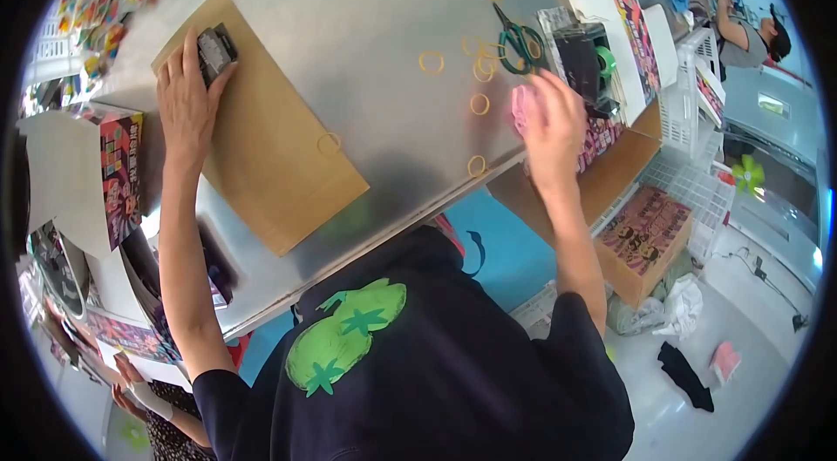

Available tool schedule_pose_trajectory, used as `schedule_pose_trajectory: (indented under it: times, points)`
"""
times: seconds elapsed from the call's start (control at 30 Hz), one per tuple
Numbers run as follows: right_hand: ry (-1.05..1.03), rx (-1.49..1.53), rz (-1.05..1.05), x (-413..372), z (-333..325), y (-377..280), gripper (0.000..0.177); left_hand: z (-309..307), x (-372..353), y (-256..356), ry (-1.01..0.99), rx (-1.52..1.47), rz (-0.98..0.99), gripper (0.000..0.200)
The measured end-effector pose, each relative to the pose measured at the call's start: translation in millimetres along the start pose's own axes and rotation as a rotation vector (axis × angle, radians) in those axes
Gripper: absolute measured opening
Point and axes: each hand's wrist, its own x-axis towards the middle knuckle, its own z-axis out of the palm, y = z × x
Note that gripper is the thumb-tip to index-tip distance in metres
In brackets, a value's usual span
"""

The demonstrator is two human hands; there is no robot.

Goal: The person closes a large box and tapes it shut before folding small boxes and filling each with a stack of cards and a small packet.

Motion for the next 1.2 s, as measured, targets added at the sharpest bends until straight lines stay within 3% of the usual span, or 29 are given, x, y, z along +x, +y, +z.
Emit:
schedule_pose_trajectory:
  times: [0.17,0.57,0.97,1.1,1.2]
  points:
    - [-0.172,-0.209,-0.003,-18.7,8.2,47.0,0.036,2.0,-0.3,3.5,0.037,0.079,0.007,0.073]
    - [-0.089,-0.203,-0.108,-31.1,17.9,48.5,0.039,-21.3,-24.6,14.6,0.083,-0.036,0.057,0.078]
    - [-0.074,-0.036,-0.176,-10.0,5.0,-11.9,0.028,-24.3,-51.4,32.5,-0.043,-0.083,-0.049,0.086]
    - [-0.168,0.303,-0.017,-6.8,7.5,-42.3,0.027,-23.8,-62.7,42.8,-0.053,-0.128,-0.076,0.082]
    - [-0.197,0.170,-0.287,-5.6,11.4,-53.2,0.027,-22.7,-74.6,48.8,-0.074,-0.129,-0.108,0.078]
